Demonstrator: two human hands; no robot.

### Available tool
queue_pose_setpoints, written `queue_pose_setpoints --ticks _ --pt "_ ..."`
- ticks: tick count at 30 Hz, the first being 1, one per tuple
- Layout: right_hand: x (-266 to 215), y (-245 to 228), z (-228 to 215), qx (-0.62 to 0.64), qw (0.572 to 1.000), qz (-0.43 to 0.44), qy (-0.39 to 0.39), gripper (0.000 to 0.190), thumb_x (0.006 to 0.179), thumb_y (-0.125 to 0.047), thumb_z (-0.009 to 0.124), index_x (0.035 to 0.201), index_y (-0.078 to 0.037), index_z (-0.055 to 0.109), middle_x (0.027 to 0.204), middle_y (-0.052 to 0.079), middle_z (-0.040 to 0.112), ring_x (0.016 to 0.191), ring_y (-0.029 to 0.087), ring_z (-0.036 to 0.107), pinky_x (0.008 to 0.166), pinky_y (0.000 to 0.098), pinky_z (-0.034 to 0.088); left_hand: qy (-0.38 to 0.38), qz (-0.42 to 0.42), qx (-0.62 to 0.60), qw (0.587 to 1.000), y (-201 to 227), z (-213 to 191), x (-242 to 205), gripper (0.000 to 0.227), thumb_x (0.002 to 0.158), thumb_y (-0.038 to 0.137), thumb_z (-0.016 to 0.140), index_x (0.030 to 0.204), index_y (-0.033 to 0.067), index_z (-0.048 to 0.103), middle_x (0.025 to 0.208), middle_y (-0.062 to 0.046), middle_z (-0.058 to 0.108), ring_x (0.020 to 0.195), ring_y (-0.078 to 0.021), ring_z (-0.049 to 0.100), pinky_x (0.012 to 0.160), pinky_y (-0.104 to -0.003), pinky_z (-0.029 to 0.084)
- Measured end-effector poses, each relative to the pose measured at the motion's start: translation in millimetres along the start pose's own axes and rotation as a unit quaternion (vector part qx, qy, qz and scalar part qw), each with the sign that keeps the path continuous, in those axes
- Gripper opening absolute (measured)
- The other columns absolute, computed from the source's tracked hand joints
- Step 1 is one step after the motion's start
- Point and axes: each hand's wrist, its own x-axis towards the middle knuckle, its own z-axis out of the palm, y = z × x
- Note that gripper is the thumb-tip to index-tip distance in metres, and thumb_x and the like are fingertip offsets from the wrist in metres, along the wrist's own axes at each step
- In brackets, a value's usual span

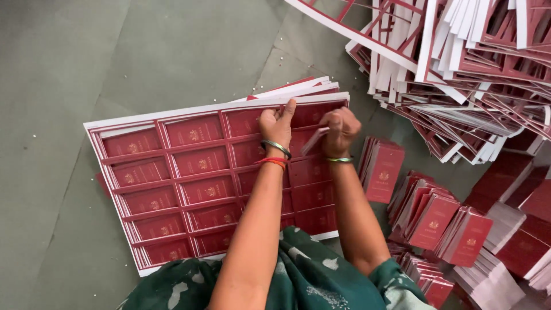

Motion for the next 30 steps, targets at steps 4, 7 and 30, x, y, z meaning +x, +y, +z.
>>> queue_pose_setpoints --ticks 4,7,30 --pt "5 -19 20 -0.062 0.998 -0.012 -0.01 0.055 0.111 -0.035 0.043 0.067 -0.005 0.06 0.062 0.007 0.057 0.062 0.023 0.053 0.064 0.0387 0.042 -0.005 0.146 -0.044 0.988 -46 -3 16 0.031 0.096 0.031 0.075 0.089 0.0036 0.064 0.076 0.002 0.064 0.065 -0.0043 0.055 0.059 -0.021 0.045" --pt "20 -22 25 -0.097 0.995 -0.029 0.006 0.049 0.108 -0.03 0.047 0.068 -0.007 0.064 0.065 0.007 0.061 0.064 0.026 0.056 0.064 0.0389 0.044 -0.007 0.083 -0.039 0.996 -42 0 22 0.034 0.099 0.031 0.073 0.084 0.003 0.062 0.064 0.001 0.059 0.053 -0.0059 0.05 0.049 -0.024 0.039" --pt "24 -5 -84 0.331 0.934 0.129 0.03 0.061 0.114 -0.059 0.047 0.076 -0.018 0.072 0.061 0.002 0.059 0.057 0.012 0.062 0.055 0.0252 0.048 -0.066 -0.013 -0.111 0.991 -26 -19 19 0.033 0.104 0.031 0.065 0.096 -0.0001 0.059 0.077 -0.009 0.07 0.063 -0.0191 0.069 0.052 -0.027 0.052"
